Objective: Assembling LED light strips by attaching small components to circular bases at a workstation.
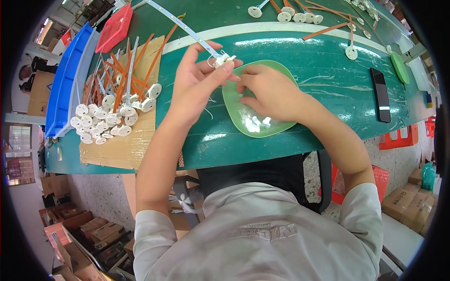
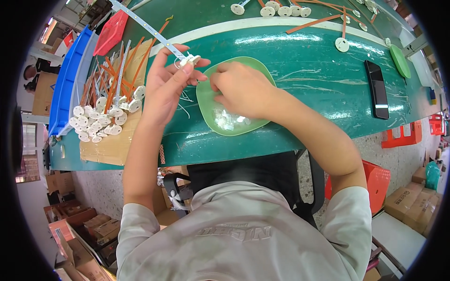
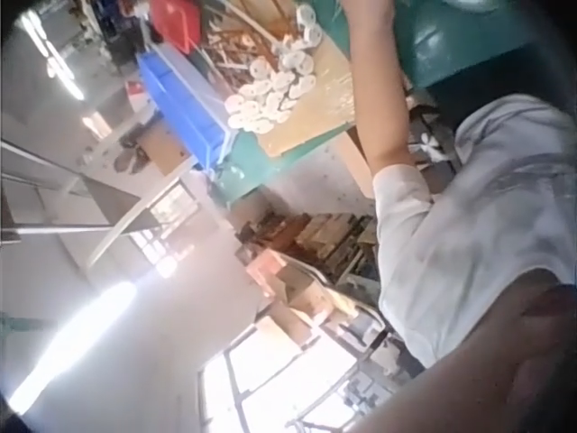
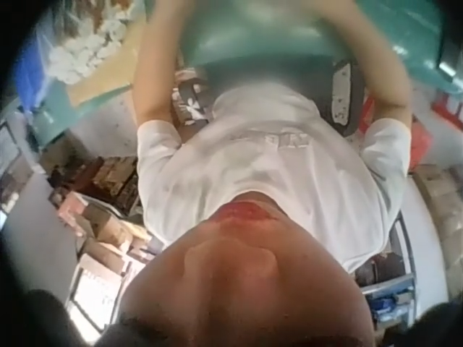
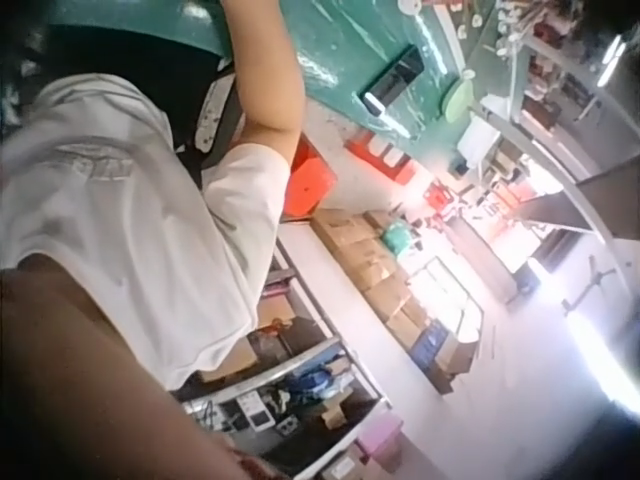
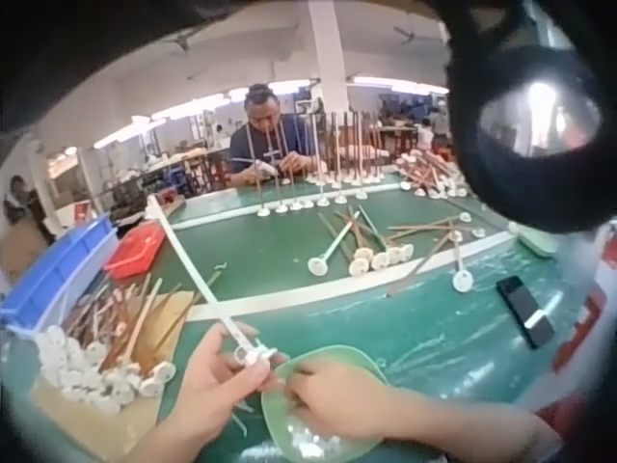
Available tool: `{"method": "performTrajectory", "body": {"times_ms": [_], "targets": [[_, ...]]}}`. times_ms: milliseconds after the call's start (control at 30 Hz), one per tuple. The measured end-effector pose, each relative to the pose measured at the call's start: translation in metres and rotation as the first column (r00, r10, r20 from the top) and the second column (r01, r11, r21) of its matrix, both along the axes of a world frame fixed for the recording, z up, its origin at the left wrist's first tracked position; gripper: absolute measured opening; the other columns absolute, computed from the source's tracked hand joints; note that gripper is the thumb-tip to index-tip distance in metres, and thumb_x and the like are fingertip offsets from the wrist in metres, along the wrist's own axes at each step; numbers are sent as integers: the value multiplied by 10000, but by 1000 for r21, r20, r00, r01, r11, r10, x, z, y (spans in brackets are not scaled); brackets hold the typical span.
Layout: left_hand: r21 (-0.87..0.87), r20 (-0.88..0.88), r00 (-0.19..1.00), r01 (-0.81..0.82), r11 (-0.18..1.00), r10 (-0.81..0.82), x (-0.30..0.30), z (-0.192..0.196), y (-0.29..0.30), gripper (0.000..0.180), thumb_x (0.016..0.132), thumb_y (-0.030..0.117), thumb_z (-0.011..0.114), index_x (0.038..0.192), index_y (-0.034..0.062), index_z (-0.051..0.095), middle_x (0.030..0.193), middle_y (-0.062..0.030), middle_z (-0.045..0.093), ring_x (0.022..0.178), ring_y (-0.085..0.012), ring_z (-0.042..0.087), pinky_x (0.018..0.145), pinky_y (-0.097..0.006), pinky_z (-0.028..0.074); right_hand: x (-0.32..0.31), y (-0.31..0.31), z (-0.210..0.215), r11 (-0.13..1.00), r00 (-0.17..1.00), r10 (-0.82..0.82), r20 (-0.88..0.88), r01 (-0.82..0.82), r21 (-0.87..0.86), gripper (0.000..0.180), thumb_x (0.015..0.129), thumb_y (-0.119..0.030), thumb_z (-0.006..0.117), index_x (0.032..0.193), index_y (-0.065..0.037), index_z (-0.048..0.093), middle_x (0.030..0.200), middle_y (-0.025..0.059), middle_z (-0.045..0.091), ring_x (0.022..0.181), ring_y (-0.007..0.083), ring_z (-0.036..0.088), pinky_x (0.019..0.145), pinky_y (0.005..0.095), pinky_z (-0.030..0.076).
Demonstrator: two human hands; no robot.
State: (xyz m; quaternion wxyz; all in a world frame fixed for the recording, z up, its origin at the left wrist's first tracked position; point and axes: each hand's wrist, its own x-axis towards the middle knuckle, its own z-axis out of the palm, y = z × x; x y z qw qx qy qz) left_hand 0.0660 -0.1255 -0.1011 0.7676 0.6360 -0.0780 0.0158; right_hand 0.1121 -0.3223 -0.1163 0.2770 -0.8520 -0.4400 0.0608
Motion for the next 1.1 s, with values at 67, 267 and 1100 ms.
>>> {"method": "performTrajectory", "body": {"times_ms": [67, 267, 1100], "targets": [[-17, -8, 1000, 6, 1000, -6, -1, 0, -1, 448, 904, 115, 718, 1253, 81, 439, 1113, -212, 692, 902, -193, 694, 800, -308, 511, 0, 1, 2, 1000, 1000, -7, -14, 7, 5, 189, 772, -83, 726, 933, -14, 654, 943, 142, 628, 911, 318, 640, 792, 416, 528], [-18, 40, 999, 1, 1000, 0, 0, -2, -2, 485, 853, 20, 741, 1221, 76, 430, 1160, -221, 669, 943, -190, 685, 886, -329, 528, 7, -2, 10, 999, 972, 22, -236, -32, -38, 135, 770, -91, 742, 827, -7, 652, 846, 120, 678, 796, 264, 660, 744, 367, 528], [51, 128, 991, -29, 998, 22, 2, -2, 0, 404, 781, -52, 764, 1139, 21, 594, 1140, -138, 647, 992, -161, 636, 873, -329, 539, 20, -19, 30, 971, 909, 197, -368, -129, 200, 139, 768, -34, 736, 906, -16, 731, 776, 79, 730, 671, 132, 689, 694, 261, 564]]}}
